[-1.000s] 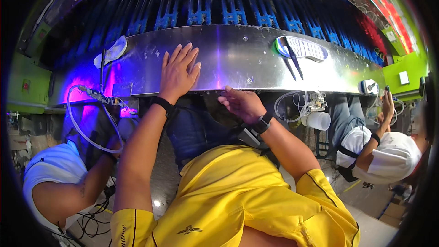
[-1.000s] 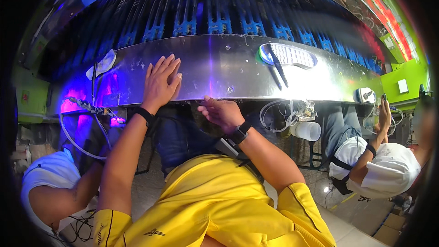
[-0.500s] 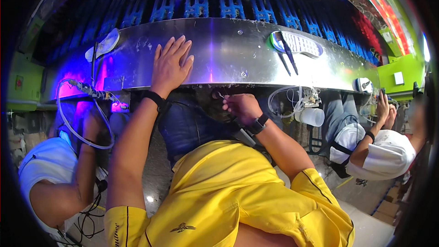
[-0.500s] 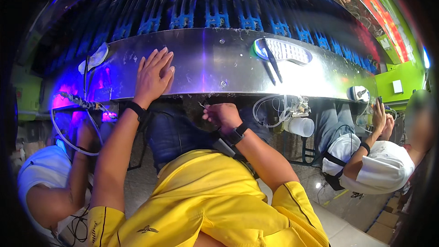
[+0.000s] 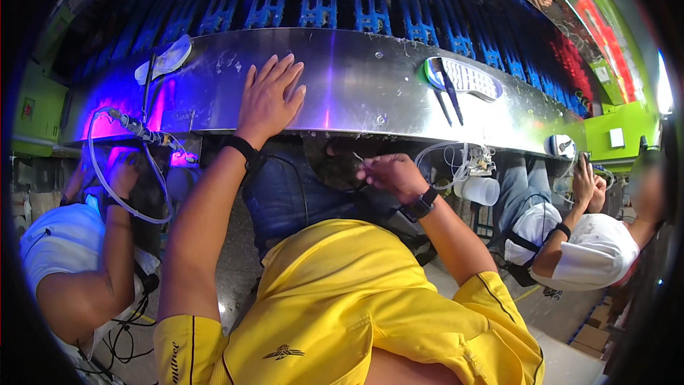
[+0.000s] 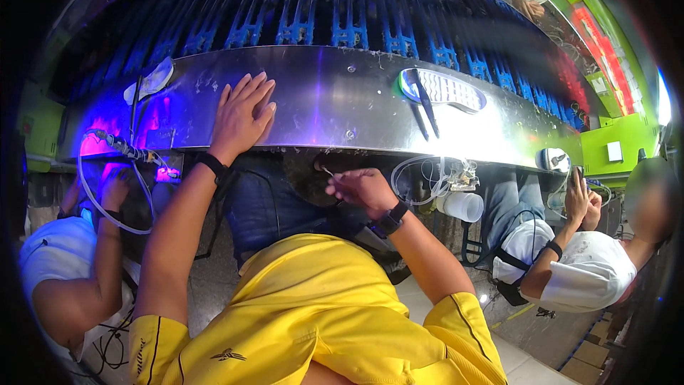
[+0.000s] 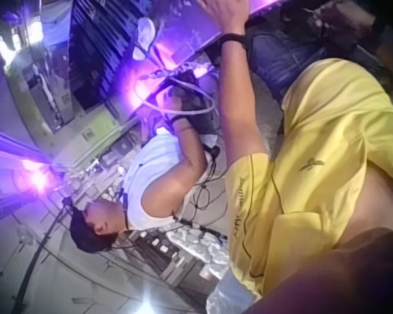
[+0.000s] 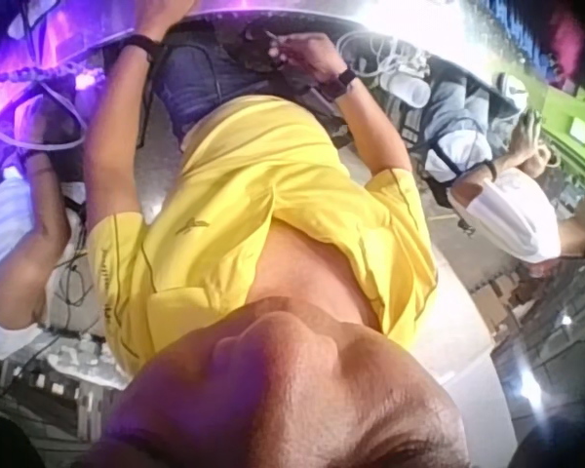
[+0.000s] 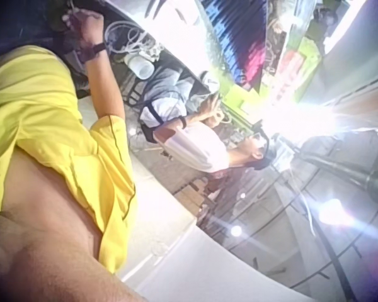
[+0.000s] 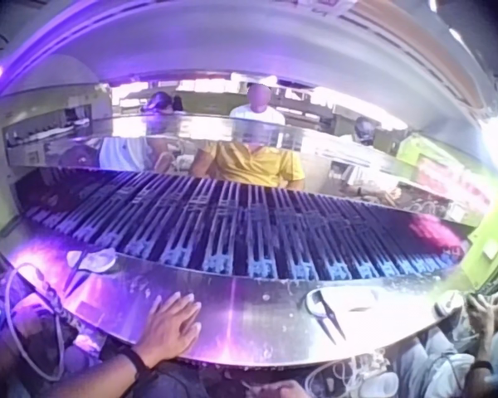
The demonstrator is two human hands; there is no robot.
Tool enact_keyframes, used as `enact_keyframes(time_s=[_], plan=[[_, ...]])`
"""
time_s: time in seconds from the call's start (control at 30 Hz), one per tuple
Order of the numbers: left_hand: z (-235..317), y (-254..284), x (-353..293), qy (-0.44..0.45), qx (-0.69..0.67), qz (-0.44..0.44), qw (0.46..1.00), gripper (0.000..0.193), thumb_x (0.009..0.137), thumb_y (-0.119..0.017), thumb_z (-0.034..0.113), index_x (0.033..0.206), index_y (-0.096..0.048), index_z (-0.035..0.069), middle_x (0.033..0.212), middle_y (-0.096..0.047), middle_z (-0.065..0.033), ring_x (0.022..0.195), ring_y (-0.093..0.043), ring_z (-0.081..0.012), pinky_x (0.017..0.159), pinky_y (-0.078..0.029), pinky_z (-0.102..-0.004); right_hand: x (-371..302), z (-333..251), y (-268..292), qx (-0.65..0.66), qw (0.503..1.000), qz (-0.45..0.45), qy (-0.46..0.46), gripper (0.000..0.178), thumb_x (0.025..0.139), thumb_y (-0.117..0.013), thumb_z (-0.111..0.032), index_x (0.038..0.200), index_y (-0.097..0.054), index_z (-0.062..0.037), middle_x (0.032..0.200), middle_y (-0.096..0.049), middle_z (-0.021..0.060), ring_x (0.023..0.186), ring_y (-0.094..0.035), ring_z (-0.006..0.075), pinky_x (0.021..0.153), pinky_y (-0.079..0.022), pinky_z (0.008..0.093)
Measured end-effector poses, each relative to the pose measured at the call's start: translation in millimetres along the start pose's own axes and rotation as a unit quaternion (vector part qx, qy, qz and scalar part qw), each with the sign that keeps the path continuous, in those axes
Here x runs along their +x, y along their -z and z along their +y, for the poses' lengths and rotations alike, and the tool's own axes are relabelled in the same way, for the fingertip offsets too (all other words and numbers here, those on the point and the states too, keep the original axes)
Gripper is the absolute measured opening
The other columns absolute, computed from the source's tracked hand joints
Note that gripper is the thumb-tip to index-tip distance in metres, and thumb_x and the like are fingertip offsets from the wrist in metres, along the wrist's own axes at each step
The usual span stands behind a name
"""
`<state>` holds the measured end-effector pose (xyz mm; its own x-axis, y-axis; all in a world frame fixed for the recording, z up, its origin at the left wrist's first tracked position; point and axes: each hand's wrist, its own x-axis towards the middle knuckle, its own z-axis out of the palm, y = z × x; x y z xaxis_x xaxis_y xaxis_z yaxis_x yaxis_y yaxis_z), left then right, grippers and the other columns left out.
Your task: Applying adhesive or glue to shoe uppers and soles using a brush tool.
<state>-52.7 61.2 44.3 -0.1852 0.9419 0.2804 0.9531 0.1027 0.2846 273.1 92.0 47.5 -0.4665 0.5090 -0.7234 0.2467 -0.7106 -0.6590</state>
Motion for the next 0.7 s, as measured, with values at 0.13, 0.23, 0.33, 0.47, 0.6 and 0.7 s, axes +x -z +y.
enact_keyframes(time_s=[0.13,0.23,0.33,0.47,0.6,0.7], plan=[[1.4,-0.5,-2.7,0.002,-0.004,0.007,1.000,0.052,0.102,-0.062,0.040,0.152,-0.060,0.024,0.164,-0.050,-0.0038,0.155,-0.039,-0.0272,0.129,-0.021,-0.0538,7.7,-20.1,-15.0,0.022,0.996,-0.032,0.083,0.020,0.106,-0.065,-0.015,0.110,-0.074,0.0017,0.097,-0.080,0.0095,0.078,-0.068,0.0097,0.068,-0.053,0.0202],[2.0,-1.1,-4.3,0.003,-0.009,0.010,1.000,0.052,0.102,-0.062,0.040,0.152,-0.060,0.024,0.164,-0.050,-0.0039,0.155,-0.039,-0.0271,0.129,-0.021,-0.0537,16.5,-30.9,-13.2,0.043,0.997,-0.037,0.059,0.021,0.107,-0.065,-0.018,0.111,-0.073,0.0009,0.096,-0.080,0.0095,0.078,-0.067,0.0088,0.066,-0.051,0.0197],[-0.7,-0.9,-2.7,0.002,-0.008,0.012,1.000,0.052,0.102,-0.062,0.040,0.152,-0.060,0.024,0.164,-0.050,-0.0039,0.155,-0.039,-0.0270,0.129,-0.021,-0.0539,16.7,-34.3,-23.0,0.046,0.998,-0.014,0.047,0.021,0.107,-0.066,-0.020,0.109,-0.073,-0.0006,0.094,-0.080,0.0094,0.074,-0.066,0.0072,0.060,-0.047,0.0182],[-3.2,-1.9,-3.6,0.003,-0.004,0.007,1.000,0.052,0.102,-0.063,0.039,0.152,-0.060,0.023,0.164,-0.050,-0.0039,0.156,-0.039,-0.0268,0.129,-0.021,-0.0539,24.3,-27.6,-29.4,0.084,0.996,0.000,0.041,0.020,0.107,-0.067,-0.021,0.106,-0.072,-0.0014,0.092,-0.079,0.0087,0.069,-0.065,0.0071,0.054,-0.043,0.0174],[-2.7,-4.8,-4.7,-0.001,-0.005,0.003,1.000,0.052,0.102,-0.063,0.039,0.152,-0.060,0.024,0.164,-0.050,-0.0037,0.156,-0.039,-0.0267,0.129,-0.021,-0.0538,23.6,-23.6,-35.4,0.135,0.990,0.020,0.032,0.019,0.106,-0.067,-0.020,0.104,-0.071,-0.0013,0.091,-0.079,0.0087,0.068,-0.064,0.0072,0.052,-0.042,0.0175],[-2.4,-8.1,-3.3,-0.001,-0.002,0.009,1.000,0.052,0.102,-0.063,0.039,0.152,-0.060,0.024,0.164,-0.050,-0.0035,0.155,-0.039,-0.0267,0.129,-0.021,-0.0535,26.0,-23.9,-34.8,0.136,0.989,0.041,0.035,0.015,0.101,-0.068,-0.015,0.097,-0.072,-0.0016,0.086,-0.078,0.0093,0.065,-0.063,0.0077,0.051,-0.040,0.0186]])
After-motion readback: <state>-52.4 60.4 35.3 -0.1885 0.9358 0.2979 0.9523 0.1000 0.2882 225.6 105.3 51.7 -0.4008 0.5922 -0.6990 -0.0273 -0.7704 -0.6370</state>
